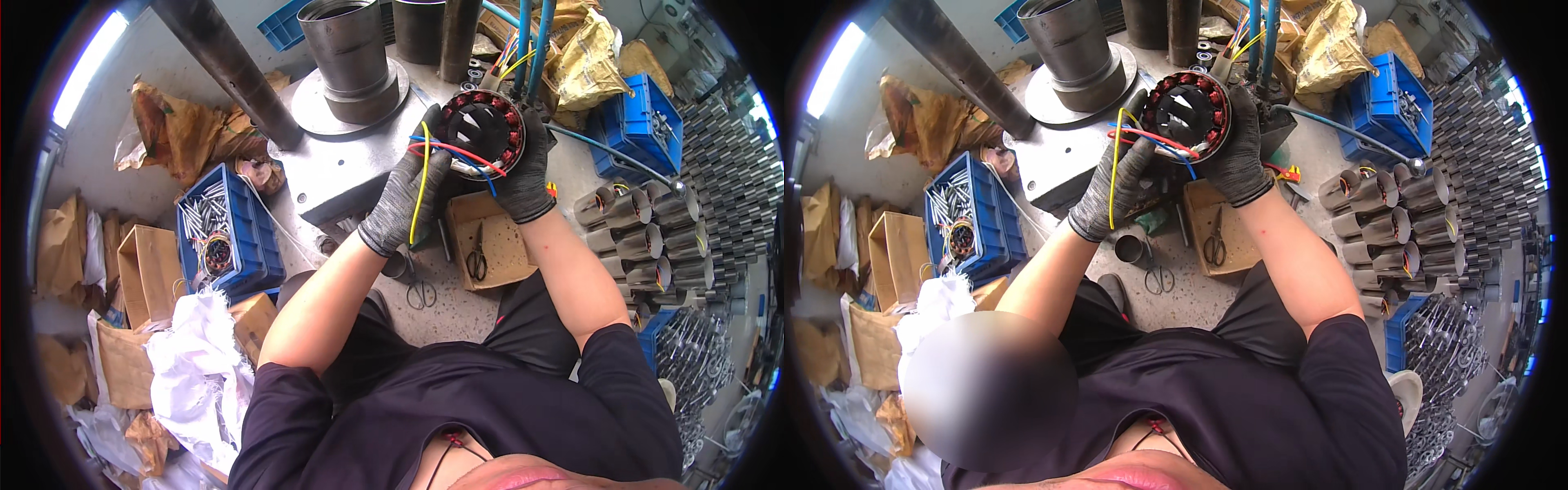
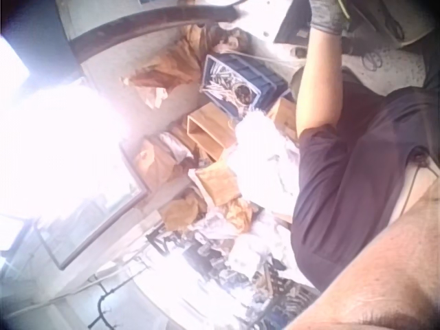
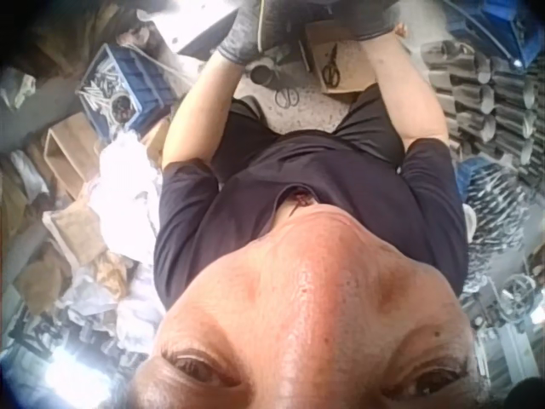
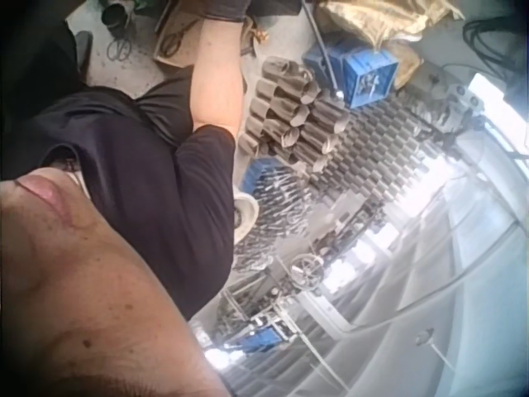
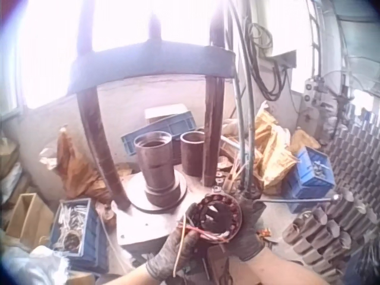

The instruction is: Assembling wire-wound stators into metal sleeves using a press machine.

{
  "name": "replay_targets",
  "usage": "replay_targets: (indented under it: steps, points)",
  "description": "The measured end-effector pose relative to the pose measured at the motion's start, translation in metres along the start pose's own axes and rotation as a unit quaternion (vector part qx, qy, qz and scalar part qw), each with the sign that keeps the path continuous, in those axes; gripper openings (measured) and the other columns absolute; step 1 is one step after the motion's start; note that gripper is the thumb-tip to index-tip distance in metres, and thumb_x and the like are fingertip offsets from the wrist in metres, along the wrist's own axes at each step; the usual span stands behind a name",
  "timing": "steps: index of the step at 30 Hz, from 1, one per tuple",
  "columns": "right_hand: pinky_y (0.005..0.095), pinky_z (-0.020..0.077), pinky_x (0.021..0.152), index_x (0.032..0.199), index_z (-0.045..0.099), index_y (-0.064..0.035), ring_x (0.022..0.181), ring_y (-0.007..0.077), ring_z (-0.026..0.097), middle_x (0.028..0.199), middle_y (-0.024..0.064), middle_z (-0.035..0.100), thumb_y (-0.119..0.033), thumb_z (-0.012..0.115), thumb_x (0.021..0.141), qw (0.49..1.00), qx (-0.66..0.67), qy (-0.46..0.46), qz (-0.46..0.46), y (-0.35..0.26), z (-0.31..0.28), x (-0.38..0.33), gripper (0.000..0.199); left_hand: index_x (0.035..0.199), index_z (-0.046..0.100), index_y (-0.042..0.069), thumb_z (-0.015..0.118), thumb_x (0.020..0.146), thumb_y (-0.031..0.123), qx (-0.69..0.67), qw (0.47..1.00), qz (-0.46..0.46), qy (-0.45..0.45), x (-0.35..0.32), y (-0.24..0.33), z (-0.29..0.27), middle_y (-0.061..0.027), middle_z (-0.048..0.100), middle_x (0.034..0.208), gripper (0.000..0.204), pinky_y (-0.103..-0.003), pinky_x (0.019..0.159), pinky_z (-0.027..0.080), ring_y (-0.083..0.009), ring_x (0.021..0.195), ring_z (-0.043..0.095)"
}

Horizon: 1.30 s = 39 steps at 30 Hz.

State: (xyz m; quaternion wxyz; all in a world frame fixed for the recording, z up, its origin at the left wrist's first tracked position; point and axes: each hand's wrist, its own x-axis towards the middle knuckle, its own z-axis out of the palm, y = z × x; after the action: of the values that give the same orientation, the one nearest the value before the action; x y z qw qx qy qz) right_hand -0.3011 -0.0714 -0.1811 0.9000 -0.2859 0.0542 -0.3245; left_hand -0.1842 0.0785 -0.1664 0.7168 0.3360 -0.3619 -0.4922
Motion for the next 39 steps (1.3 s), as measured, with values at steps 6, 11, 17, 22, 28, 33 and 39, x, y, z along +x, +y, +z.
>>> replay_targets:
  steps: [6,11,17,22,28,33,39]
  points:
    - [0.0596,0.043,0.115,0.154,0.043,-0.0086,0.139,0.0411,0.049,0.154,0.0223,0.048,-0.068,0.054,0.094,0.996,0.005,-0.078,0.043,-0.006,0.0,-0.002,0.085,0.163,0.022,0.002,0.056,0.107,0.018,0.4,0.89,0.215,-0.027,-0.001,-0.014,-0.036,-0.0149,0.039,0.161,0.067,-0.035,0.121,0.032,-0.0207,0.144,0.041]
    - [0.0547,0.0459,0.114,0.153,0.043,-0.0113,0.136,0.0369,0.054,0.152,0.0198,0.05,-0.067,0.046,0.099,0.994,-0.085,-0.041,0.05,-0.007,0.004,-0.011,0.078,0.156,0.041,0.005,0.061,0.102,0.016,0.408,0.907,0.097,0.015,0.007,0.013,-0.026,-0.0215,0.052,0.145,0.058,-0.034,0.103,0.049,-0.0263,0.127,0.058]
    - [0.0539,0.0441,0.117,0.15,0.045,-0.0126,0.139,0.0351,0.051,0.151,0.0198,0.051,-0.055,0.038,0.106,0.992,0.067,-0.082,0.071,-0.004,0.005,-0.007,0.062,0.139,0.059,0.002,0.065,0.094,0.002,0.104,0.981,0.081,0.139,0.007,0.028,-0.02,-0.0078,0.064,0.115,0.045,-0.031,0.09,0.057,-0.0148,0.1,0.064]
    - [0.0516,0.0452,0.116,0.15,0.045,-0.0084,0.135,0.033,0.055,0.149,0.0181,0.054,-0.054,0.05,0.102,0.994,-0.061,-0.086,0.034,-0.002,0.008,-0.009,0.067,0.128,0.068,0.002,0.07,0.098,0.013,0.165,0.968,0.125,0.14,0.01,0.024,-0.022,-0.0029,0.071,0.099,0.032,-0.025,0.083,0.053,-0.0093,0.09,0.063]
    - [0.0418,0.0475,0.114,0.147,0.049,-0.0025,0.129,0.0229,0.06,0.142,0.0122,0.06,-0.053,0.07,0.092,0.985,-0.149,-0.078,0.039,0.007,0.009,-0.016,0.078,0.109,0.075,0.007,0.076,0.09,0.004,0.515,0.814,0.258,0.072,0.014,0.022,-0.025,-0.0043,0.066,0.094,0.019,-0.028,0.079,0.054,-0.0163,0.088,0.068]
    - [0.0358,0.0473,0.109,0.148,0.05,-0.005,0.126,0.0174,0.058,0.138,0.0063,0.061,-0.057,0.071,0.09,0.968,-0.236,-0.083,0.031,0.01,0.007,-0.019,0.081,0.111,0.067,0.006,0.08,0.084,0.0,0.535,0.782,0.282,0.149,0.016,0.004,-0.029,-0.0053,0.063,0.092,0.031,-0.029,0.074,0.053,-0.0153,0.082,0.063]
    - [0.0356,0.0467,0.107,0.148,0.05,-0.0045,0.126,0.0167,0.057,0.137,0.0067,0.061,-0.059,0.072,0.09,0.954,-0.273,-0.125,-0.009,0.01,0.014,-0.027,0.083,0.117,0.058,0.001,0.084,0.08,0.009,0.35,0.918,0.072,0.173,0.017,0.014,-0.02,-0.0064,0.066,0.099,0.046,-0.029,0.081,0.055,-0.0118,0.09,0.062]
